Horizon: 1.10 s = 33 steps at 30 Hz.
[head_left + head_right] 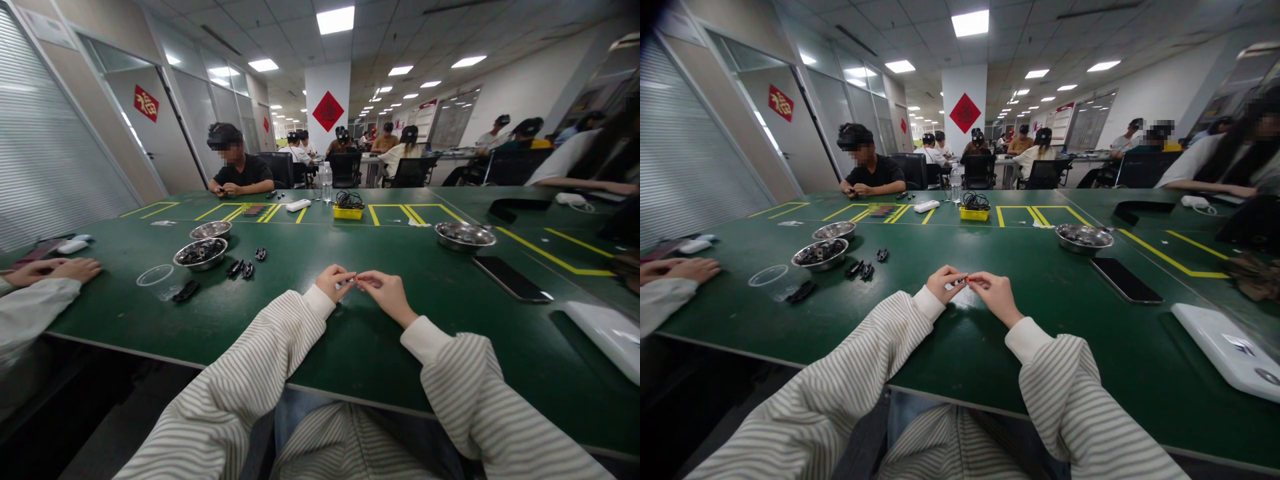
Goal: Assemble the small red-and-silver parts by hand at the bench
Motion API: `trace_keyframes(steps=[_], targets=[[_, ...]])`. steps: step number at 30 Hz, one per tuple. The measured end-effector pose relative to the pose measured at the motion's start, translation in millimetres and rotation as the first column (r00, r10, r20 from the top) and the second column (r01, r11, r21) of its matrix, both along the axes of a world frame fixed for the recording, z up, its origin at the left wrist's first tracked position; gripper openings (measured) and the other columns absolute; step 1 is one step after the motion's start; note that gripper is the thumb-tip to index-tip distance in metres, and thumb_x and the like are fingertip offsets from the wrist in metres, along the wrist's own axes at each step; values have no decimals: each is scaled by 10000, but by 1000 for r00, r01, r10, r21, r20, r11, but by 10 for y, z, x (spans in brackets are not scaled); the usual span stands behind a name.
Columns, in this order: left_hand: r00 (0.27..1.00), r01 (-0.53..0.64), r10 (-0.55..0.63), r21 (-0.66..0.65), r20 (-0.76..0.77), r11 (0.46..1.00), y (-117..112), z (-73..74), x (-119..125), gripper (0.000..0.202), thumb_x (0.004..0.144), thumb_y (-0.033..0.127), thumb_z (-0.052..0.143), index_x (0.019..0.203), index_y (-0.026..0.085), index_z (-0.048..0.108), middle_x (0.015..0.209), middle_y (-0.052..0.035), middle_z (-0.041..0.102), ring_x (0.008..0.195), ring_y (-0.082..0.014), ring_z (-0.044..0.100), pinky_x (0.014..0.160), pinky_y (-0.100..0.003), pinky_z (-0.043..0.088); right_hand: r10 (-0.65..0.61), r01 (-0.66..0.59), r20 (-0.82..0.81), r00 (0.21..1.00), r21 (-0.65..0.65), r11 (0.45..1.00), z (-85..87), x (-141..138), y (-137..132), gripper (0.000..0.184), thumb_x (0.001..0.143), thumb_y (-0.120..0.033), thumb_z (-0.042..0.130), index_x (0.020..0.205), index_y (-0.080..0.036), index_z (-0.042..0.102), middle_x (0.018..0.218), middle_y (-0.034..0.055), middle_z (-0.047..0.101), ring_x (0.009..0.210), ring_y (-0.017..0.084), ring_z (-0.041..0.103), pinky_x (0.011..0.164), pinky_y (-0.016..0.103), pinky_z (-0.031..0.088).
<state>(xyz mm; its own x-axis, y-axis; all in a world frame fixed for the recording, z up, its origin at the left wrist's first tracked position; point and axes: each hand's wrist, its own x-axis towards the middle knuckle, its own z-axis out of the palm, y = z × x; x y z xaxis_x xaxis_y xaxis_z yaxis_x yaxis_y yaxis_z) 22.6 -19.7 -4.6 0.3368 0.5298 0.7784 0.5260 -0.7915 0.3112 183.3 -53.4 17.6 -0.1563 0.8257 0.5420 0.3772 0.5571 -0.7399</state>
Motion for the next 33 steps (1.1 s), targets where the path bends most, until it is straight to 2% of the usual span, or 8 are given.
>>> trace_keyframes(steps=[6,11,16,23,26,29,31,33], targets=[[1000,8,-8,6,7,1000,-17,18,-7,199,719,272,532,880,186,612,735,-20,524,636,-74,498,602,-206,458,46,-65,-149,988,-130,989,19,-23,-8,209,653,-297,574,763,-130,638,665,68,659,614,192,630,599,312,525],[999,53,-53,-8,-5,999,-43,36,-9,224,735,275,513,919,171,588,759,-26,549,662,-79,519,633,-208,466,36,-87,-227,973,-219,972,22,-47,17,197,637,-289,586,742,-123,609,671,72,653,604,183,625,538,277,509],[997,50,-50,-15,-64,999,-58,37,-23,283,742,289,504,1003,185,544,779,-26,570,697,-90,532,676,-224,464,41,-76,-172,984,-202,977,-5,-27,51,192,637,-280,582,731,-118,620,661,69,649,605,169,613,531,254,488],[999,-4,3,-22,-55,1000,-52,47,-29,204,729,292,521,883,181,596,749,-22,584,654,-85,528,649,-210,458,54,-62,-59,997,-155,986,4,-15,34,252,666,-295,547,824,-124,644,732,81,661,638,178,615,560,268,491],[992,-98,92,-64,-91,993,20,62,-74,206,727,285,521,893,190,598,732,-15,583,634,-85,523,634,-209,452,94,-95,-16,995,-149,984,-1,-23,31,304,692,-253,515,964,-145,597,786,71,658,662,162,613,583,264,491],[938,-301,268,-132,-221,944,156,114,-242,203,726,264,516,901,211,604,755,-20,580,689,-109,527,654,-222,438,106,-101,26,994,-147,984,-21,-16,47,378,703,-209,491,1078,-161,517,819,60,648,647,135,606,587,255,488],[846,-483,406,-175,-347,858,259,166,-431,203,723,254,507,897,229,610,799,-30,572,749,-136,526,668,-235,429,90,-79,71,993,-147,986,-39,-2,64,387,702,-195,487,1088,-164,503,822,58,644,650,128,602,594,251,484],[719,-654,516,-204,-465,728,345,214,-647,212,726,253,489,899,244,611,839,-42,558,801,-165,518,671,-252,423,80,-59,134,988,-155,986,-57,10,80,371,697,-186,490,1067,-171,516,818,52,641,661,126,599,608,251,480]])
